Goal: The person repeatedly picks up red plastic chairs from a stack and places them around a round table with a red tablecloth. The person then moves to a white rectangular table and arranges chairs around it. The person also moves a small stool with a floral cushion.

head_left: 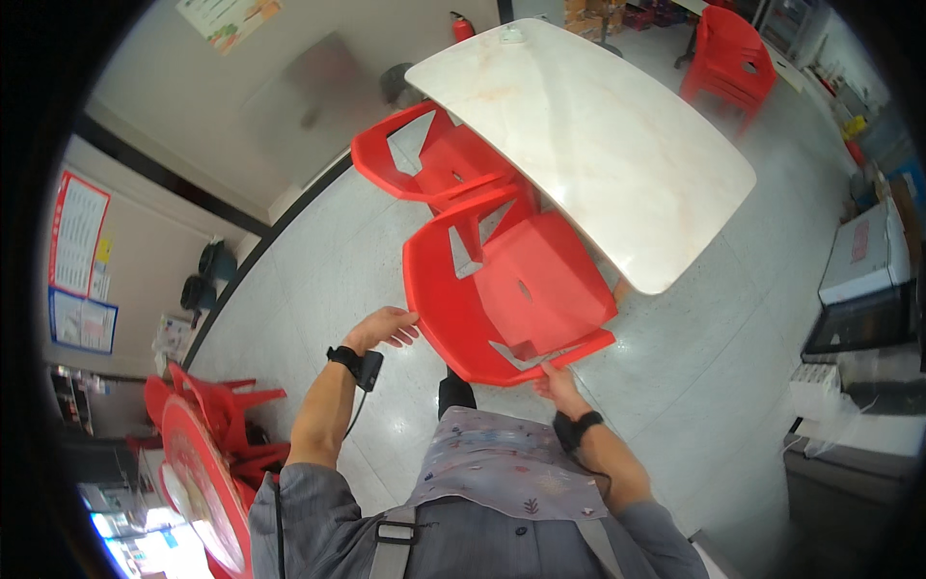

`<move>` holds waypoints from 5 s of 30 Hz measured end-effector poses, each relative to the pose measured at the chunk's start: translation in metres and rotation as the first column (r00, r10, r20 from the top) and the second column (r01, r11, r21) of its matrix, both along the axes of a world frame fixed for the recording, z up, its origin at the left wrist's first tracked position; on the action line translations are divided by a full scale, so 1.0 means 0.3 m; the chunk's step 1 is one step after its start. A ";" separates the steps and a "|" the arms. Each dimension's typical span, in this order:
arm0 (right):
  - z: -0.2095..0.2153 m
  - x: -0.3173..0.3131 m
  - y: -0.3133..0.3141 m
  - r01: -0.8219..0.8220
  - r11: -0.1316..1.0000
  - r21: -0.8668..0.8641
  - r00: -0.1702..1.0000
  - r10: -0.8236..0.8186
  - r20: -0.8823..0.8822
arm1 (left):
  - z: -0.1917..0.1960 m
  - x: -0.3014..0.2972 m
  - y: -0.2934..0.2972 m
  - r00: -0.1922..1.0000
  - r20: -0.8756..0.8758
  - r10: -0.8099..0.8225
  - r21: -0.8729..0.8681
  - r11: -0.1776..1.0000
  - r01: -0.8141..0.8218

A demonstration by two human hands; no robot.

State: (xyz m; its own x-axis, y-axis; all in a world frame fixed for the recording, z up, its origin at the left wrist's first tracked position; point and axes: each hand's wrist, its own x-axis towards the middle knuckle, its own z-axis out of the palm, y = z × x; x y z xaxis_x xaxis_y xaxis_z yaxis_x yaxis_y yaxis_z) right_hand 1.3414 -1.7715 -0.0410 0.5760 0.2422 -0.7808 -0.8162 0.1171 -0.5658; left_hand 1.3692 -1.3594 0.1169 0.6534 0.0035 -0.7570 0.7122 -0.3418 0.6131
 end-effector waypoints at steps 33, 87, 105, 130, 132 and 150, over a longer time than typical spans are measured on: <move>0.177 -0.240 0.180 0.841 0.515 0.164 0.537 -0.829 -0.154 | -0.262 0.586 0.350 0.514 0.206 0.832 -0.398 0.552 -0.733; 0.187 0.182 -0.133 0.481 0.875 -0.050 0.845 -0.448 0.292 | -0.187 0.827 0.018 0.859 0.416 0.299 -0.162 0.954 -0.253; 0.160 0.157 -0.617 0.610 0.792 -0.024 0.769 -0.585 0.257 | -0.257 0.811 -0.103 0.462 0.797 -0.389 0.598 0.621 -0.507; 0.213 0.172 -1.232 0.739 0.654 0.162 0.646 -0.756 0.107 | -0.285 0.898 -1.641 0.979 0.162 -0.123 -0.374 0.910 0.176; 0.209 0.239 -1.274 0.705 0.682 0.197 0.678 -0.729 0.095 | -0.423 0.931 -1.451 0.996 0.082 -0.041 -0.309 0.949 0.064; 0.367 0.862 -1.468 0.280 0.954 0.104 0.930 -0.297 0.218 | -0.454 0.651 -1.397 0.949 -0.074 0.305 -0.193 0.930 -0.314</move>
